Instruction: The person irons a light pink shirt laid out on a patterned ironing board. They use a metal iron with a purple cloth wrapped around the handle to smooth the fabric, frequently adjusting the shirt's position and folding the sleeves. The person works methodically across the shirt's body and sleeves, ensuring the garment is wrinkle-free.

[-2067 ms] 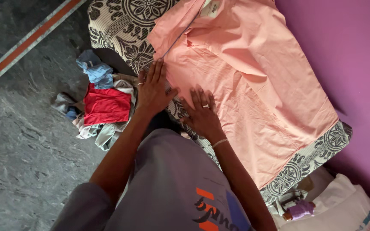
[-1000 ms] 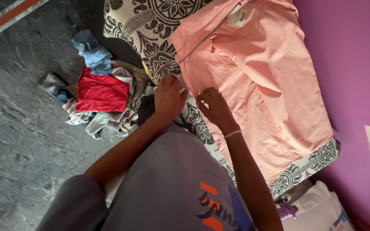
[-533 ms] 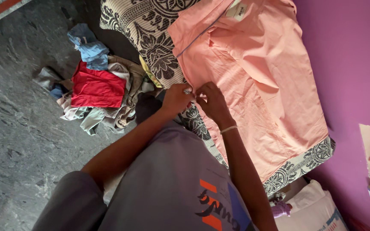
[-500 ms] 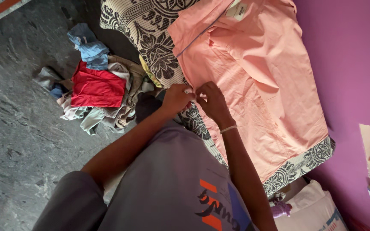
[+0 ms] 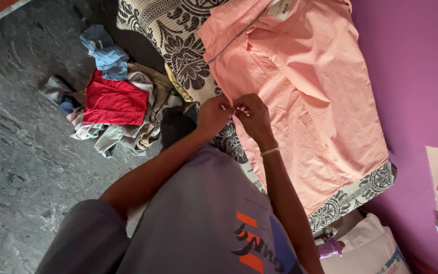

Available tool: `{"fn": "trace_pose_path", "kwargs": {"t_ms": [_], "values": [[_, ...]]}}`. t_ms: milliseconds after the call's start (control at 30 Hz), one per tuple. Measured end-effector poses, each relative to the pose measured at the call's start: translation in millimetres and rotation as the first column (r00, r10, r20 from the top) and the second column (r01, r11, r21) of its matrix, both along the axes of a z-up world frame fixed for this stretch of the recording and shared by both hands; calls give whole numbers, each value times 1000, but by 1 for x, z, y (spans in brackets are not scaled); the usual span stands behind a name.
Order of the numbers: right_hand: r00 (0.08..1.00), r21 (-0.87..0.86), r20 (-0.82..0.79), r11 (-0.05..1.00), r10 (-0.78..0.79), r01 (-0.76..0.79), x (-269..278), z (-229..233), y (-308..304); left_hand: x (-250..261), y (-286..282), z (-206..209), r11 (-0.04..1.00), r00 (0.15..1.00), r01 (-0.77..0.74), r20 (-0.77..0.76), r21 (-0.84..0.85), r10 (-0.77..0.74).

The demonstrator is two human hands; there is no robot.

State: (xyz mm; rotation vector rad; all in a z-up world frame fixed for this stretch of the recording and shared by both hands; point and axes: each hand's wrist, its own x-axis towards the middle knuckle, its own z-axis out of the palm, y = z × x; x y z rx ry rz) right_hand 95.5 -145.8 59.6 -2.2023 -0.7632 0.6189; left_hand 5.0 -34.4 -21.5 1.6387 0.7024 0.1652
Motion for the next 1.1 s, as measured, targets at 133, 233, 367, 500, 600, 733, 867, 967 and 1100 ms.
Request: {"fn": "trace_pose_path", "kwargs": {"t_ms": [133,233,367,500,600,733,867,967,1100], "values": [[1000,11,5,1000,-3,2,-4,0,-1,-5,-1,-6,997,997,-74,-27,15,74],[999,-10,29,1000,16,-15,-7,1,0,-7,1,0,986,992,-94,-95,-140,81],[1000,-20,25,1000,17,-17,-7,3,2,-4,10,15,987,998,-54,-41,-149,49],[1000,-31,3,1000,3,-3,-7,4,0,-2,19,23,950,992,2,-121,-313,-42],[997,23,-78,999,-25,27,-4,2,-3,-2,13,18,961,991,-39,-137,-274,1],[1000,13,-2,1000,15,-14,-4,1,-4,-2,8,7,993,995,-95,-16,69,97],[1000,12,-12,1000,-4,5,-7,2,-2,-3,13,22,951,983,-68,-181,-301,13],[1000,10,-2,1000,-21,21,-7,2,-1,-1,15,34,940,980,-29,-195,-339,-40],[1000,-29,28,1000,7,-6,-7,1,-1,4,16,27,992,971,99,-211,-83,-114]]}}
